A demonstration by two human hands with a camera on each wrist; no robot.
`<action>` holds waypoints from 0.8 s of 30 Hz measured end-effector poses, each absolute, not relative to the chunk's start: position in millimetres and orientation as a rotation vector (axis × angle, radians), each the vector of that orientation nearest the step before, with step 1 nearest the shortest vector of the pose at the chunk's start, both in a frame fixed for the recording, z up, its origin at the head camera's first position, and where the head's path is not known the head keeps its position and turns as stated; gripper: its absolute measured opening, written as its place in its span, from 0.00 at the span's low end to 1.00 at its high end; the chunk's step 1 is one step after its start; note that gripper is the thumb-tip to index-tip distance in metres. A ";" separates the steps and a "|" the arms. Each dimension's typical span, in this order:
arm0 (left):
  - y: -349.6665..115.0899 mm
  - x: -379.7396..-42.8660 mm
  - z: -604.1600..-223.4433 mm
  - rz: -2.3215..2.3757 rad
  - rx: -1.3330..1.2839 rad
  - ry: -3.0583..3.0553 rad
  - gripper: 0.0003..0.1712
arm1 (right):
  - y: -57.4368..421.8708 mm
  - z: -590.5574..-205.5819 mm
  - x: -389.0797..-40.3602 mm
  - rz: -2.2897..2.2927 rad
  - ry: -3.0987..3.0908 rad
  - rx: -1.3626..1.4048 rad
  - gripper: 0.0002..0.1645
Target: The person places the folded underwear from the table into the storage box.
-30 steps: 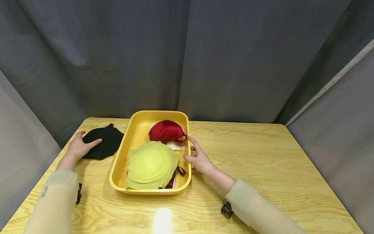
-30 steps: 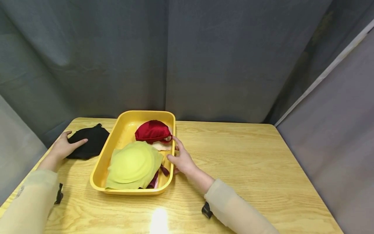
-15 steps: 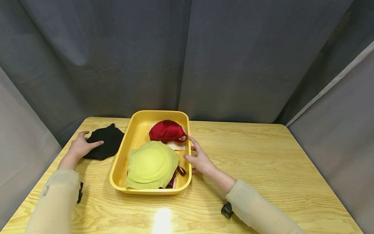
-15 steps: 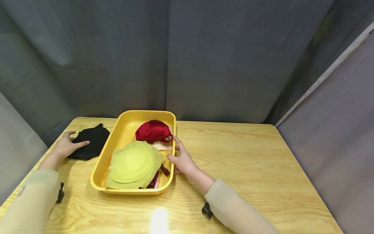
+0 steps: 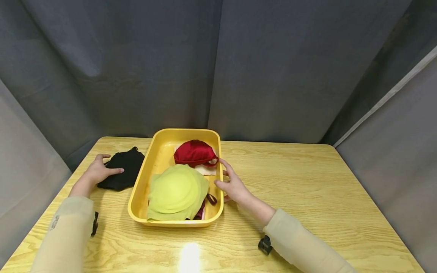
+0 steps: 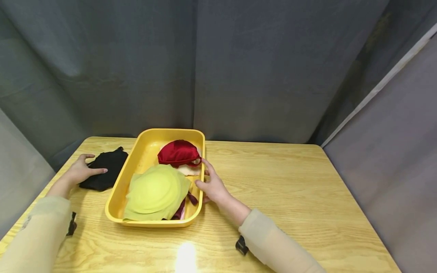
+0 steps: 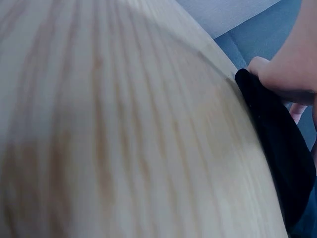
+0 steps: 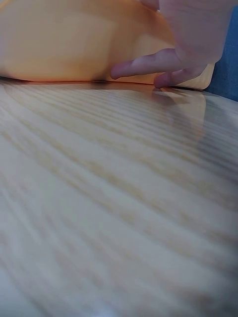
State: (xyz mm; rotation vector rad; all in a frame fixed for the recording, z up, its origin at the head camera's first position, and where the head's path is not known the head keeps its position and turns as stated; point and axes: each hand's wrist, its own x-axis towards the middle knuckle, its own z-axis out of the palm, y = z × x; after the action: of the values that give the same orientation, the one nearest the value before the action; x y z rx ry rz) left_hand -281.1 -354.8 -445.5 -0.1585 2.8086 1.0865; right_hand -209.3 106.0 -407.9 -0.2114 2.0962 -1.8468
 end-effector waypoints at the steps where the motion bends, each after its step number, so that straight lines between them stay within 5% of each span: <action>1: -354.4 -280.9 -445.2 1.099 -0.154 2.808 0.60 | 106.1 -407.7 -209.2 -1.845 2.095 -0.211 0.47; 24: -347.2 -271.8 -435.5 1.370 -0.119 2.941 0.41 | 105.7 -408.1 -208.8 -1.841 2.095 -0.216 0.47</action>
State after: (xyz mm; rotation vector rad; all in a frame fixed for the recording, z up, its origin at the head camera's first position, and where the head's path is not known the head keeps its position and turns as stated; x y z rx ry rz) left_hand -271.8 -347.2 -435.5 -0.1190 2.9407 1.3701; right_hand -208.8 105.7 -408.1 -0.2163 2.0951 -1.8407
